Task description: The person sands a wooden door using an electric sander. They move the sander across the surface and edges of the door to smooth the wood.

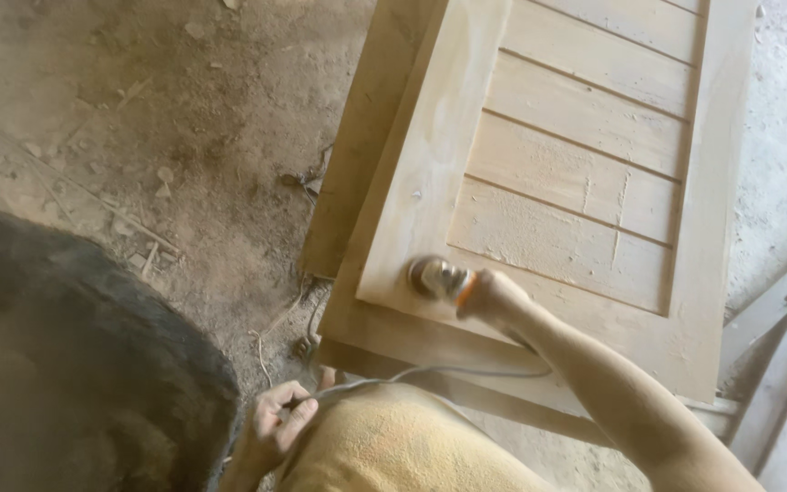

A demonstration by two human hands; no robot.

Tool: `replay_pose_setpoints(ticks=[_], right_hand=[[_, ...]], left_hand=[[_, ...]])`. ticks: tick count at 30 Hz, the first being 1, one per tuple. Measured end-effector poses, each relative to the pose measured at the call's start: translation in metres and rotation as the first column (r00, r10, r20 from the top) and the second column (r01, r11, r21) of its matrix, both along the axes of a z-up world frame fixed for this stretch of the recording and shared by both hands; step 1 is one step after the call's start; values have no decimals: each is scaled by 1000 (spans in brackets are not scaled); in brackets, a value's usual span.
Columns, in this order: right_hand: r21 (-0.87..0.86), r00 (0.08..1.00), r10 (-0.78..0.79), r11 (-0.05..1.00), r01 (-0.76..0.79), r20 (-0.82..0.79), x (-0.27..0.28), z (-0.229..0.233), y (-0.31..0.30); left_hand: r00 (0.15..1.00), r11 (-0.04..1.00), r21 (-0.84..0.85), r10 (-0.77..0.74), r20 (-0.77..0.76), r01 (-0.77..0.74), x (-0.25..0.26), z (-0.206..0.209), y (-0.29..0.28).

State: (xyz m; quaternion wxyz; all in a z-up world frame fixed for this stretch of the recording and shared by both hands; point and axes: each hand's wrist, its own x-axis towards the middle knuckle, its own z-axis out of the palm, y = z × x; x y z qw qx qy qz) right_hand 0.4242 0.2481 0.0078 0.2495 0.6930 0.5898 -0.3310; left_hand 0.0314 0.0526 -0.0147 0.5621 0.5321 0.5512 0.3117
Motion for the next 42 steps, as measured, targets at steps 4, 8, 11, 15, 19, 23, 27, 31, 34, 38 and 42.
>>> replay_pose_setpoints(ticks=[4, 8, 11, 15, 19, 23, 27, 31, 34, 38, 42], right_hand=[[94, 998, -46, 994, 49, -31, 11, -9, 17], [37, 998, 45, 998, -43, -49, 4, -3, -12], [18, 985, 104, 995, -103, -141, -9, 9, -28], [-9, 996, 71, 997, -72, -53, -30, 13, 2], [73, 995, 71, 995, -66, -67, -31, 11, 23], [6, 967, 248, 969, -248, -51, -44, 8, 13], [3, 978, 185, 983, -186, -91, -70, 8, 14], [78, 987, 117, 991, -109, -106, -79, 0, 52], [36, 949, 258, 966, -256, -182, -77, -14, 53], [98, 952, 261, 964, -248, -157, -72, -14, 23], [25, 977, 193, 981, -191, -94, -78, -15, 51]], left_hand=[[1000, 998, 63, 25, 12, -26, -5, -13, -9], [993, 988, -113, 101, -56, -107, -6, -37, -12], [990, 971, -206, 98, -103, -118, -2, -64, -29], [971, 935, -308, 113, -209, -176, -6, -114, -52], [918, 847, -509, -70, -391, -152, -15, -159, -84], [958, 730, -647, 37, -283, -219, -12, -188, -119], [933, 765, -582, 67, -354, -276, -7, -201, -134], [911, 806, -538, 3, -412, -246, -7, -195, -124], [910, 781, -587, -58, -411, -215, -10, -196, -122], [913, 760, -560, 108, -392, -330, -4, -206, -139], [910, 719, -582, 181, -372, -381, -2, -207, -134]])
